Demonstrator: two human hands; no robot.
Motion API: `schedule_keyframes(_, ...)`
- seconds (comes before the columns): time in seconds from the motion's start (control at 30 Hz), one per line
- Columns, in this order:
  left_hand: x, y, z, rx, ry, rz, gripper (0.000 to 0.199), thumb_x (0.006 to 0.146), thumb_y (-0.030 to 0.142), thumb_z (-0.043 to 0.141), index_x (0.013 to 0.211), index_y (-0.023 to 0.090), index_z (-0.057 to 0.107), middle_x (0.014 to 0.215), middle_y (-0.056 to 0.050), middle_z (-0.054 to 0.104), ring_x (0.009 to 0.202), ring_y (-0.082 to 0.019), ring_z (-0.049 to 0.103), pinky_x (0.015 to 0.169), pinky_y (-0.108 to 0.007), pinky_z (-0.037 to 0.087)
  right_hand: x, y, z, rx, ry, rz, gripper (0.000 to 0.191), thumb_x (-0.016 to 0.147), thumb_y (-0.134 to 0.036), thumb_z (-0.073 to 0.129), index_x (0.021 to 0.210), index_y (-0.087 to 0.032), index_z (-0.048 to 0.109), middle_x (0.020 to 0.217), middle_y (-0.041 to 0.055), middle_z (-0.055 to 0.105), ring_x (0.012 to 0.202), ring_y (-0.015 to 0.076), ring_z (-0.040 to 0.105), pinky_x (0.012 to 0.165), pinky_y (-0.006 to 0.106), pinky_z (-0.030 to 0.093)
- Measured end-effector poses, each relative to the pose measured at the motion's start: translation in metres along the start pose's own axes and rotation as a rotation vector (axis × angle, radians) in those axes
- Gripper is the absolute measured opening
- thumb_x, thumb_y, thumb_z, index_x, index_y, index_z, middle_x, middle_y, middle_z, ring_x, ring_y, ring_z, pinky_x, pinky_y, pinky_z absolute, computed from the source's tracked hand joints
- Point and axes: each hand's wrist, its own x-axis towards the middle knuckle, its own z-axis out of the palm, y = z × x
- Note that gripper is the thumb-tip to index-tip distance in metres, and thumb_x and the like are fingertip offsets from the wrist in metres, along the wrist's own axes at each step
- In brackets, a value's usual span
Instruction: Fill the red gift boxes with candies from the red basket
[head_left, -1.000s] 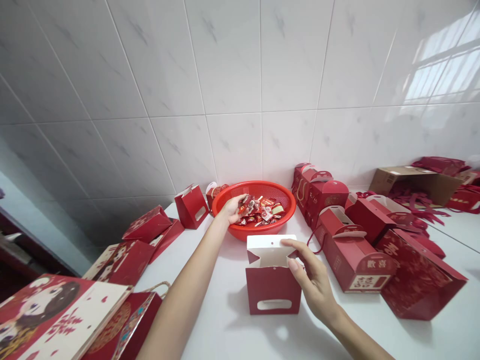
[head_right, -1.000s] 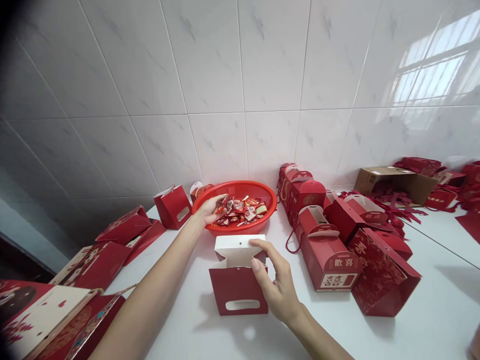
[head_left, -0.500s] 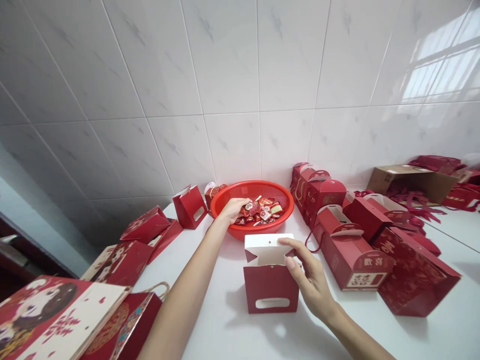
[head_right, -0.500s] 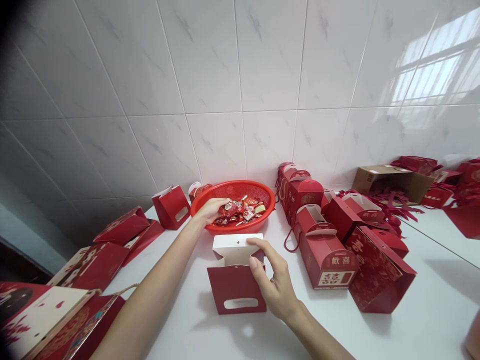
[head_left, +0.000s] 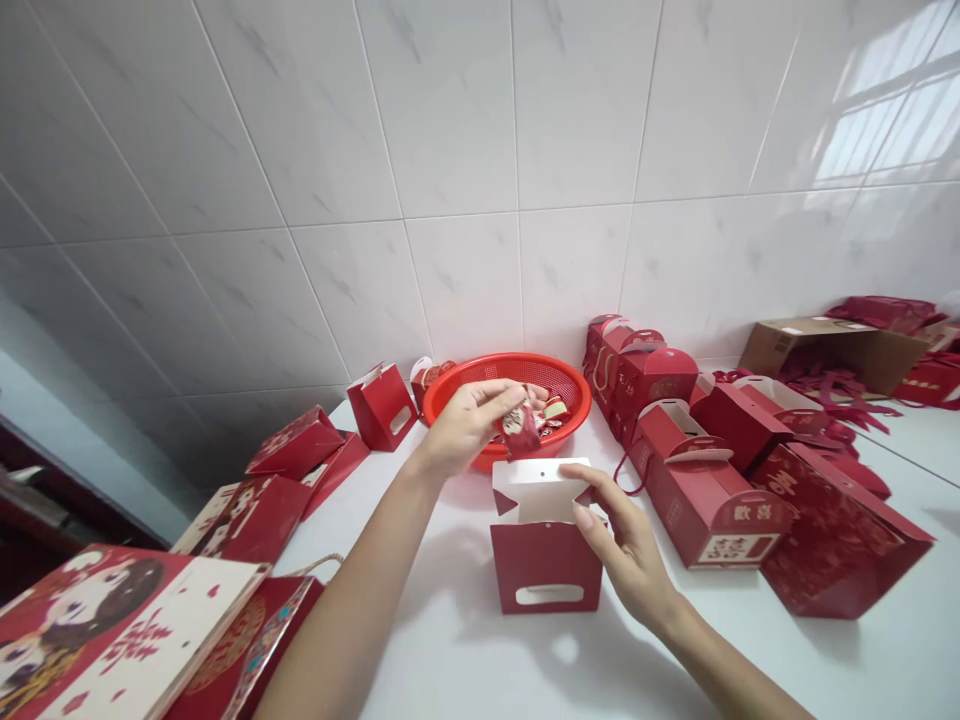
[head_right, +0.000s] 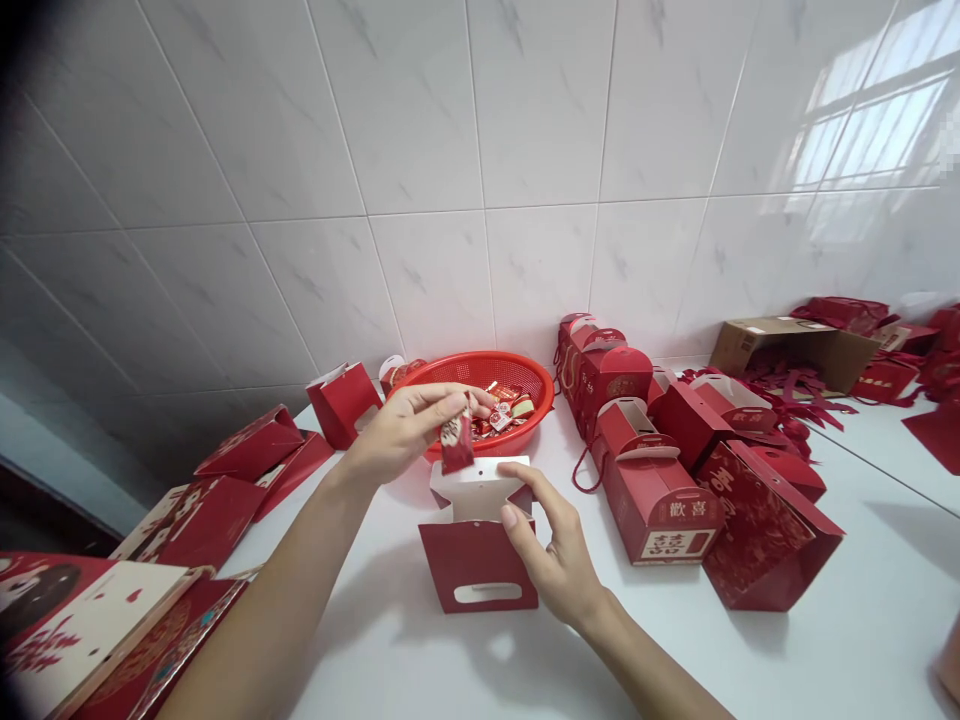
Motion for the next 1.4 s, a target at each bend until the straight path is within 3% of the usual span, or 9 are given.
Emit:
schedule_keyframes(0.2,-0.03,0.021,0.036,0.53,-0.188,0.244,0.015,0.093,0.019,0.059,0.091,0.017,0.074,0.105,-0.008,0.071,0.107,-0.021,0.063,0.097,-0.036,0.047,0.001,0.0,0.002,0.065,0.004,-0.054,0.03,0.1,-0.034,0.051,0.128,-0.027,0.059,0.12,0.0045,0.067,0.107,0.0215,0.064,0.09,0.029,0.052)
schedule_keyframes(0.4,-0.041,0.019,0.04,0.47,-0.357,0.16,0.024,0.091,0.015,0.057,0.107,0.021,0.074,0.115,-0.009,0.068,0.102,-0.02,0.064,0.08,-0.031,0.055,0.001,0.001,0.003,0.085,-0.008,-0.081,0.031,0.101,-0.031,0.051,0.13,-0.029,0.057,0.119,0.0031,0.067,0.106,0.0202,0.064,0.09,0.029,0.051)
schedule_keyframes(0.57,-0.019,0.017,0.004,0.449,-0.187,0.196,0.018,0.089,0.026,0.062,0.099,0.019,0.075,0.107,-0.008,0.073,0.108,-0.022,0.064,0.096,-0.036,0.051,0.0,0.002,0.002,0.014,0.015,-0.03,0.028,0.1,-0.034,0.051,0.126,-0.027,0.06,0.117,0.0043,0.067,0.097,0.0194,0.064,0.085,0.028,0.051)
schedule_keyframes(0.7,0.024,-0.005,-0.046,0.807,0.17,-0.092,0.028,0.085,0.027,0.055,0.104,0.018,0.075,0.115,-0.008,0.073,0.101,-0.022,0.067,0.092,-0.032,0.051,-0.002,0.002,0.001,0.011,0.017,-0.024,0.029,0.1,-0.035,0.051,0.125,-0.025,0.061,0.108,0.0038,0.068,0.089,0.0177,0.063,0.081,0.026,0.051)
schedule_keyframes(0.73,0.035,-0.014,-0.057,0.954,0.118,-0.236,0.029,0.083,0.024,0.055,0.104,0.019,0.075,0.117,-0.007,0.072,0.106,-0.021,0.065,0.094,-0.029,0.049,-0.003,0.003,0.001,0.012,0.017,-0.027,0.029,0.1,-0.035,0.05,0.125,-0.026,0.061,0.107,0.0036,0.067,0.088,0.0173,0.063,0.08,0.026,0.051)
schedule_keyframes(0.83,0.061,-0.044,-0.076,1.058,-0.06,-0.472,0.015,0.061,0.019,0.071,0.075,0.019,0.077,0.085,-0.007,0.076,0.088,-0.026,0.069,0.08,-0.029,0.051,-0.002,0.004,0.002,0.013,0.011,-0.03,0.028,0.1,-0.034,0.05,0.125,-0.027,0.06,0.105,0.0026,0.067,0.087,0.0164,0.062,0.08,0.025,0.05)
schedule_keyframes(0.97,0.078,-0.078,-0.078,1.143,-0.221,-0.652,0.02,0.042,0.02,0.08,0.06,0.021,0.071,0.076,-0.006,0.075,0.083,-0.03,0.068,0.076,-0.033,0.051,-0.001,0.004,0.002,0.012,0.01,-0.035,0.028,0.1,-0.034,0.05,0.125,-0.027,0.06,0.103,0.0021,0.067,0.086,0.0164,0.062,0.08,0.025,0.05)
schedule_keyframes(1.2,0.08,-0.096,-0.079,1.081,-0.269,-0.663,0.015,0.043,0.015,0.075,0.054,0.019,0.067,0.064,-0.004,0.07,0.073,-0.026,0.066,0.07,-0.032,0.049,-0.002,0.002,0.001,0.011,0.005,-0.041,0.028,0.1,-0.033,0.049,0.125,-0.026,0.06,0.105,0.0025,0.067,0.087,0.0165,0.062,0.079,0.024,0.05)
schedule_keyframes(1.4,0.073,-0.091,-0.076,0.796,-0.128,-0.517,0.012,0.057,0.017,0.074,0.068,0.016,0.072,0.057,0.0,0.064,0.061,-0.018,0.062,0.059,-0.026,0.046,-0.001,0.002,0.002,0.0,0.014,-0.037,0.028,0.1,-0.034,0.049,0.123,-0.025,0.061,0.108,0.003,0.068,0.088,0.0166,0.063,0.081,0.025,0.051)
